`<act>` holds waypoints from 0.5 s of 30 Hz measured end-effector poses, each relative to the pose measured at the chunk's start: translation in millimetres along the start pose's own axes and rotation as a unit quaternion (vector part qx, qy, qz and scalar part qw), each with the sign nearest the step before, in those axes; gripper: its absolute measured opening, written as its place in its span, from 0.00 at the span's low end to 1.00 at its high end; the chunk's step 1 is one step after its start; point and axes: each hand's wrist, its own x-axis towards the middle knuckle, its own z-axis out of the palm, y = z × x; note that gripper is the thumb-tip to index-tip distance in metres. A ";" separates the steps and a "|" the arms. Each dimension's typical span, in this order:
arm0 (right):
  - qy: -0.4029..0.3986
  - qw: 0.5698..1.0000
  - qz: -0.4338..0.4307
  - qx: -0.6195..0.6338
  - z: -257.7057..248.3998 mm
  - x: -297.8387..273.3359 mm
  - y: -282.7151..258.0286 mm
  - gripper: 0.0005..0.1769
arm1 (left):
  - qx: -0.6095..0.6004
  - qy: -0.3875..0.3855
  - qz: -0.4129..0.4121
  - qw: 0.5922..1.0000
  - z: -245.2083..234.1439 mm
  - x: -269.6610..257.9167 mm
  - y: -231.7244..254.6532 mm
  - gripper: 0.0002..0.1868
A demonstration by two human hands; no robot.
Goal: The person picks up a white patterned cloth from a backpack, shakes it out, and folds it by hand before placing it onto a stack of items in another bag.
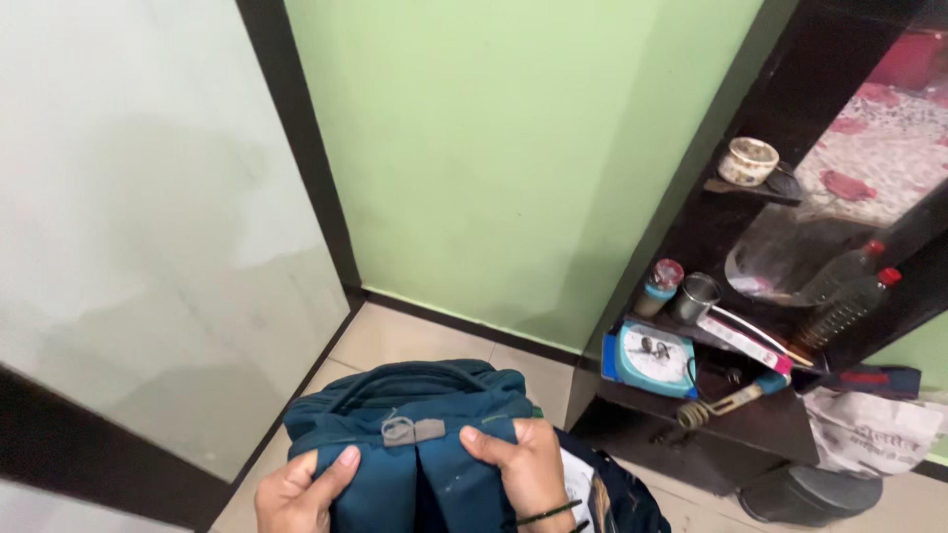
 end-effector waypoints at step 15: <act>0.139 0.989 0.025 0.042 53.7 196.3 38.7 0.06 | 0.067 -0.266 -0.075 0.959 8.4 288.8 -64.6 0.08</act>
